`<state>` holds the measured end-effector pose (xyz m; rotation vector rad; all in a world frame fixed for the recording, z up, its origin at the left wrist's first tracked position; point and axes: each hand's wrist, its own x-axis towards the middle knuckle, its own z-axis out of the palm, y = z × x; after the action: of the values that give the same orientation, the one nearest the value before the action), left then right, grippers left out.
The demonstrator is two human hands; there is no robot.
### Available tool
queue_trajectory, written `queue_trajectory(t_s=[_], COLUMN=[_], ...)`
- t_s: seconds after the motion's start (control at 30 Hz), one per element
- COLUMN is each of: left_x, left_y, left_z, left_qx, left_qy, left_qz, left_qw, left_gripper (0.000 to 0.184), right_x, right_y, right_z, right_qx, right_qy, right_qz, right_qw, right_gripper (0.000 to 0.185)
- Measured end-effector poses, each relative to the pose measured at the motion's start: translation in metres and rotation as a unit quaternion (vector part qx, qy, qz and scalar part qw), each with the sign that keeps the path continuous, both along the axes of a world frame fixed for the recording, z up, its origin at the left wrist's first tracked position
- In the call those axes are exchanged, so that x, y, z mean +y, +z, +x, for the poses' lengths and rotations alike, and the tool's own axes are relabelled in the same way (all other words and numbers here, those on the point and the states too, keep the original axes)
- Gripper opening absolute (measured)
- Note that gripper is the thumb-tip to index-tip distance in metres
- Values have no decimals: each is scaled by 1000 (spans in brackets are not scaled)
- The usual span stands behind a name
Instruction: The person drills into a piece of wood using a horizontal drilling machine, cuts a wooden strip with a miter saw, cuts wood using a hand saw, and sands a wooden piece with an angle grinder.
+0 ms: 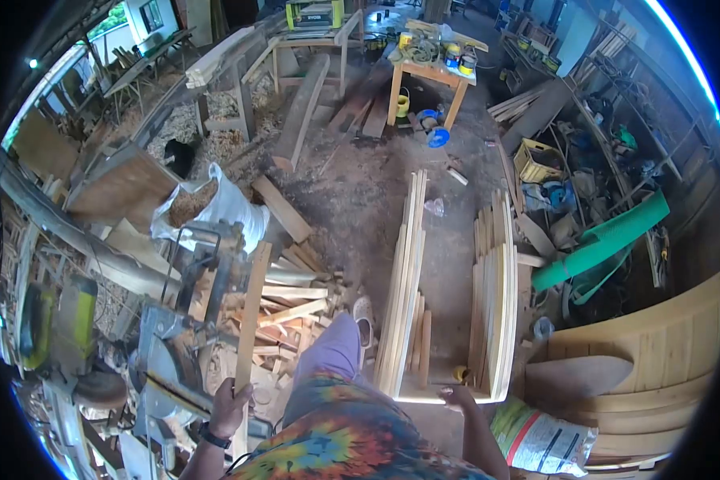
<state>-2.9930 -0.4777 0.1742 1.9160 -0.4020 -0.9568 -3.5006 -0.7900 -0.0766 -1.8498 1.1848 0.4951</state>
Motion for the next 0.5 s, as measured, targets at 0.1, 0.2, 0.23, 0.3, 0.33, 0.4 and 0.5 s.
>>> queue_trajectory(t_s=[0.1, 0.2, 0.23, 0.3, 0.33, 0.4, 0.5], left_x=[-68, -137, -161, -208, -232, -268, -321], left_y=[-23, -49, -60, -75, -79, -72, -55], left_z=[23, 56, 70, 97, 110, 131, 166], left_qx=[38, 43, 45, 48, -49, 36, -23], left_qy=[19, 11, 1, -4, -38, -5, -8], left_qz=[1, 24, 29, 75, 29, 77, 74], left_qw=[999, 999, 999, 996, 998, 996, 997], left_gripper=[34, 34, 33, 33, 35, 36, 39], right_x=[-59, -140, -164, -239, -278, -318, -385], right_y=[25, 67, 51, 28, 29, 39, 57], right_z=[39, 107, 116, 149, 183, 226, 267], right_qx=[103, 97, 94, -18, -22, -53, -83], right_qy=[12, -68, -70, -105, -95, -211, -214], right_qz=[18, -32, -31, -111, -118, 31, 124], right_qw=[994, 992, 993, 988, 988, 976, 965], right_gripper=[48, 50, 50, 49, 49, 42, 33])
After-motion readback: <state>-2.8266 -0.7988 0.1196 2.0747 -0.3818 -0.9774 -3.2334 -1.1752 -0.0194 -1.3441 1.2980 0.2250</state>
